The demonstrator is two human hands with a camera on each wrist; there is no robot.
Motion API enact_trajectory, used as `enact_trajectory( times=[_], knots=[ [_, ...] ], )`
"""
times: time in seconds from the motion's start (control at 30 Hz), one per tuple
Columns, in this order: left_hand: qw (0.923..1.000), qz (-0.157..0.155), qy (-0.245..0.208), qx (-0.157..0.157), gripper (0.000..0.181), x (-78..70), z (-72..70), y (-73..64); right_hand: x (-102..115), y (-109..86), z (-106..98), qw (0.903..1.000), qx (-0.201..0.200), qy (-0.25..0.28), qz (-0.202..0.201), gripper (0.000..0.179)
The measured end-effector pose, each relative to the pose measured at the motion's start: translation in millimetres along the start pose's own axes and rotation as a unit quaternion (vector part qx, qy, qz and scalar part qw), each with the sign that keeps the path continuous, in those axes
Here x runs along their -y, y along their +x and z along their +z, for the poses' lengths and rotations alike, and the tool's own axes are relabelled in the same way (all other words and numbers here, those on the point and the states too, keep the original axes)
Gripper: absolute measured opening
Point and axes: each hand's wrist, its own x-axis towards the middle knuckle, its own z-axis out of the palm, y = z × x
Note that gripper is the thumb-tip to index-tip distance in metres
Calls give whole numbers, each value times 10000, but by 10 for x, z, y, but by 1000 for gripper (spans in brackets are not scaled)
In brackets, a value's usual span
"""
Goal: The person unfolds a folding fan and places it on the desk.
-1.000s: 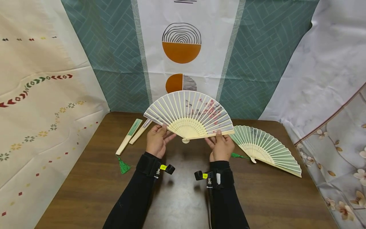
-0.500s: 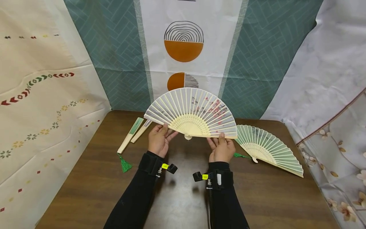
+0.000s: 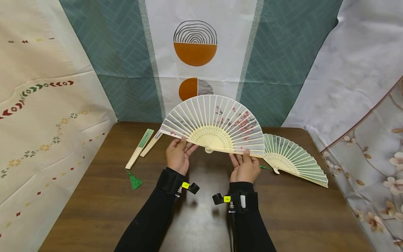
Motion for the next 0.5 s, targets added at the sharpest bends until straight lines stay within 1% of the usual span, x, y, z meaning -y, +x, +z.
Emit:
enact_trajectory(
  times=[0.17, 0.3, 0.4, 0.5],
  knots=[
    [9999, -115, 63, 95, 20, 61, -26, -63, 45, -45, -131, 9999, -42, 82, 125, 27],
    [9981, -443, 360, 231, 19, 149, -72, -96, 174, -82, -360, 9991, -22, 184, 392, 23],
    [9930, -810, 794, 329, 17, 229, -117, -112, 309, -134, -615, 9977, -21, 146, 665, 25],
    [9841, -1191, 1238, 457, 8, 300, -166, -114, 430, -227, -903, 9951, -69, -20, 982, 30]
  ],
)
